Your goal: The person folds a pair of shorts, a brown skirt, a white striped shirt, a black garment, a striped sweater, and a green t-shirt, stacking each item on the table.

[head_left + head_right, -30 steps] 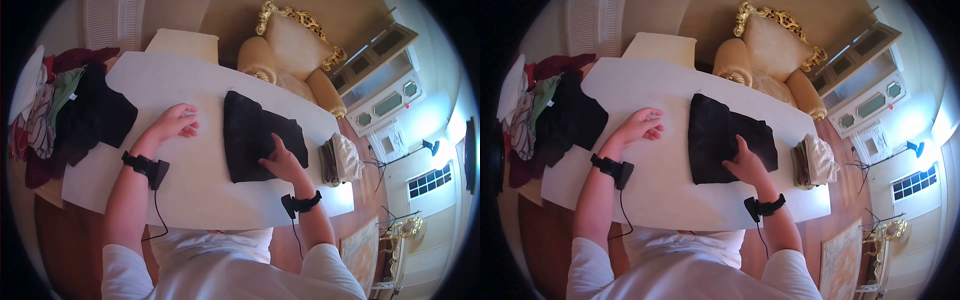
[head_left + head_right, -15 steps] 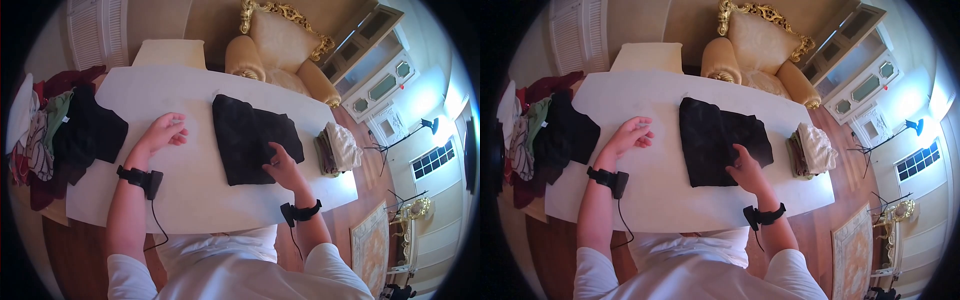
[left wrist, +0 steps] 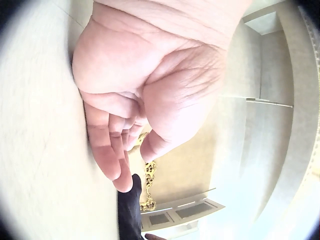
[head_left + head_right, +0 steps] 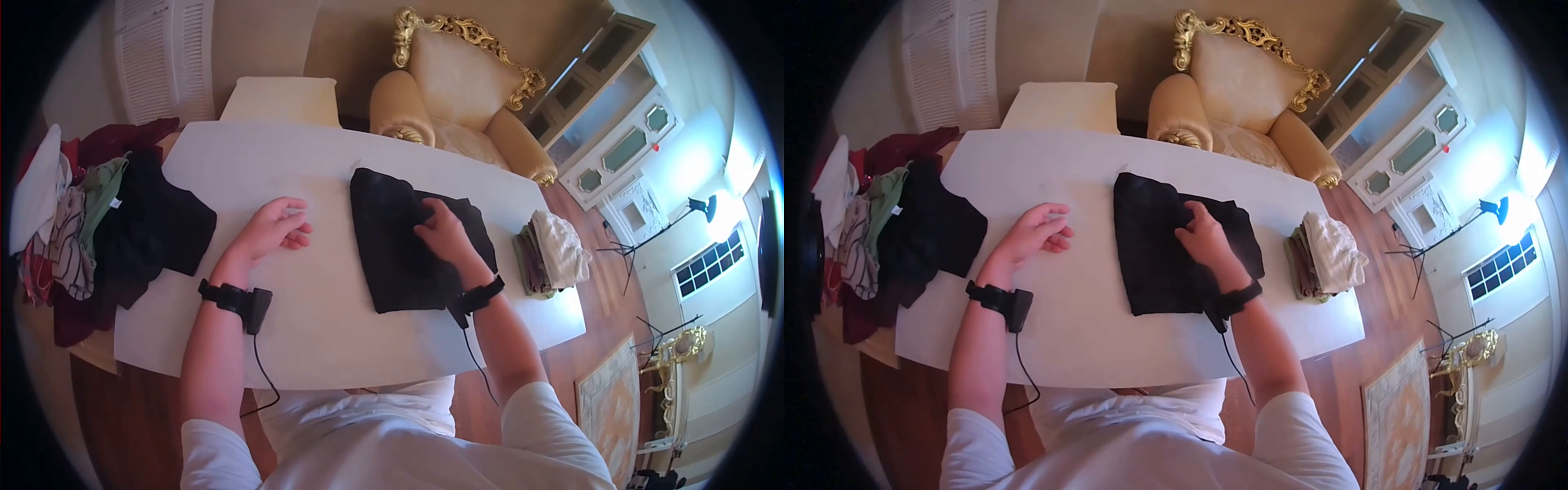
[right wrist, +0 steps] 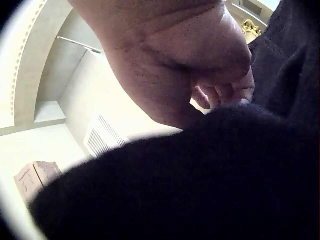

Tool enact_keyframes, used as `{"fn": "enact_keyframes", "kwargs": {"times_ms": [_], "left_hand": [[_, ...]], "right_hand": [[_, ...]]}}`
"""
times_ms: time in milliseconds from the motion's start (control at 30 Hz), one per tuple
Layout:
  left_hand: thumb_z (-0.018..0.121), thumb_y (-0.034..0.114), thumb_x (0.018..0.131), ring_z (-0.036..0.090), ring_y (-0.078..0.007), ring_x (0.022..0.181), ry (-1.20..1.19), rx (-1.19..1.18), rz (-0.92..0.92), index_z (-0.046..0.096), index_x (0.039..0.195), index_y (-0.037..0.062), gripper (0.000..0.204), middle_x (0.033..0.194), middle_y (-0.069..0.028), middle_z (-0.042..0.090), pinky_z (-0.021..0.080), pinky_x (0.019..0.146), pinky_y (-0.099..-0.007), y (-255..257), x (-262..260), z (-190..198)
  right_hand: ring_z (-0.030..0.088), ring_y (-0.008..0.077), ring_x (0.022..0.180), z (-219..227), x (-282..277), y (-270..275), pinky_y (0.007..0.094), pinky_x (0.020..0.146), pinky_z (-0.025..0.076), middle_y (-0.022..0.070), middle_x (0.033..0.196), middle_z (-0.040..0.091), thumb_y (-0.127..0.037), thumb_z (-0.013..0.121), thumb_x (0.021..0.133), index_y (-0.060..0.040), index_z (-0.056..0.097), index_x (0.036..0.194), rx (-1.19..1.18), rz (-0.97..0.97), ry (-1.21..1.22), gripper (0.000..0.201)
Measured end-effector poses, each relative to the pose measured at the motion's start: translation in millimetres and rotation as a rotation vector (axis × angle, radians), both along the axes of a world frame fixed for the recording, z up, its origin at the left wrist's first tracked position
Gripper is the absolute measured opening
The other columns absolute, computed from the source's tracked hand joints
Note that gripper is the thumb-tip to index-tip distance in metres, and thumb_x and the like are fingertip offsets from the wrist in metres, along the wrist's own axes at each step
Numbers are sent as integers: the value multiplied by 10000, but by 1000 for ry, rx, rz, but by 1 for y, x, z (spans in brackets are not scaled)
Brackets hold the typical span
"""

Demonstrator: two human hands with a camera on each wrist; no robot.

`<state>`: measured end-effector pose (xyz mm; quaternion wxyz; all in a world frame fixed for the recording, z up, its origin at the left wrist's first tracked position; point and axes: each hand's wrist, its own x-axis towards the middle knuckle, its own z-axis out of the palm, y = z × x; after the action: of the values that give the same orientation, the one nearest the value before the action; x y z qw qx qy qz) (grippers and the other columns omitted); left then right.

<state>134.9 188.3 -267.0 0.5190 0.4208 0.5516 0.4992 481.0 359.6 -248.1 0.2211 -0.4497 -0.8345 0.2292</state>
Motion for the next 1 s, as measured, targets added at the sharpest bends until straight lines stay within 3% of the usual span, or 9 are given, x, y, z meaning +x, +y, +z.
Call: {"fn": "enact_keyframes", "kwargs": {"times_ms": [100, 200, 233, 367, 567, 667, 867, 967, 1000], "left_hand": [[598, 259, 1079, 723, -176, 876, -13, 2, 2, 531, 1429, 47, 415, 1115, -132, 697, 597, 800, -312, -1, 0, 0], [590, 256, 1079, 730, -193, 884, -5, -2, -10, 517, 1431, 21, 429, 1119, -151, 694, 600, 808, -320, 1, -1, -1], [586, 254, 1079, 733, -200, 887, 1, -1, -15, 511, 1431, 9, 436, 1121, -160, 692, 602, 812, -324, 2, -2, 0], [590, 252, 1077, 734, -201, 887, 7, -16, -12, 512, 1434, 12, 437, 1121, -158, 692, 602, 811, -324, 1, 0, 3], [602, 256, 1073, 735, -202, 889, 1, -25, -2, 514, 1435, 19, 441, 1133, -158, 691, 599, 814, -322, 0, -1, 2], [606, 258, 1071, 734, -202, 891, 4, -21, -7, 514, 1432, 17, 443, 1138, -157, 690, 597, 816, -322, 1, -1, 0], [606, 255, 1070, 731, -205, 896, 9, -7, -4, 518, 1428, 16, 439, 1136, -158, 689, 594, 817, -320, 1, -1, -2], [608, 254, 1068, 728, -204, 896, 21, -12, -5, 521, 1430, 19, 440, 1134, -158, 689, 593, 816, -321, 0, -1, -1], [609, 253, 1067, 728, -203, 896, 21, -11, -6, 522, 1431, 20, 441, 1133, -157, 689, 593, 815, -321, 1, -1, -1]], "right_hand": [[724, 364, 937, 14, 1, -10, 435, 848, 580, 176, 976, 722, -189, 789, 866, -51, 574, 1367, 25, -54, 106, 562], [718, 369, 959, 14, 6, -20, 444, 857, 581, 187, 1036, 713, -183, 783, 866, -47, 579, 1371, 68, -39, -46, 561], [683, 392, 1089, 18, 8, -28, 460, 927, 566, 217, 1202, 673, -189, 779, 881, -40, 572, 1397, 83, 13, -160, 576], [546, 460, 1315, 23, 9, -64, 481, 1085, 489, 262, 1470, 526, -258, 745, 936, -21, 546, 1449, 286, 158, -193, 599], [405, 475, 1470, 20, 23, -81, 566, 1168, 395, 242, 1642, 365, -416, 678, 985, -62, 447, 1568, 208, 128, -470, 720], [319, 507, 1513, 27, 25, -97, 624, 1187, 338, 233, 1696, 266, -521, 624, 1006, -80, 376, 1616, 244, 243, -548, 793], [284, 537, 1519, 4, 41, -108, 675, 1188, 296, 237, 1702, 247, -682, 497, 1012, -79, 340, 1630, 269, 308, -558, 878], [195, 486, 1575, 25, 36, -112, 615, 1241, 241, 220, 1719, 221, -588, 580, 1015, -77, 369, 1620, 142, 275, -629, 820], [295, 483, 1511, 28, 33, -110, 607, 1200, 302, 224, 1648, 317, -560, 606, 1005, -68, 427, 1568, 250, 306, -561, 768]]}}
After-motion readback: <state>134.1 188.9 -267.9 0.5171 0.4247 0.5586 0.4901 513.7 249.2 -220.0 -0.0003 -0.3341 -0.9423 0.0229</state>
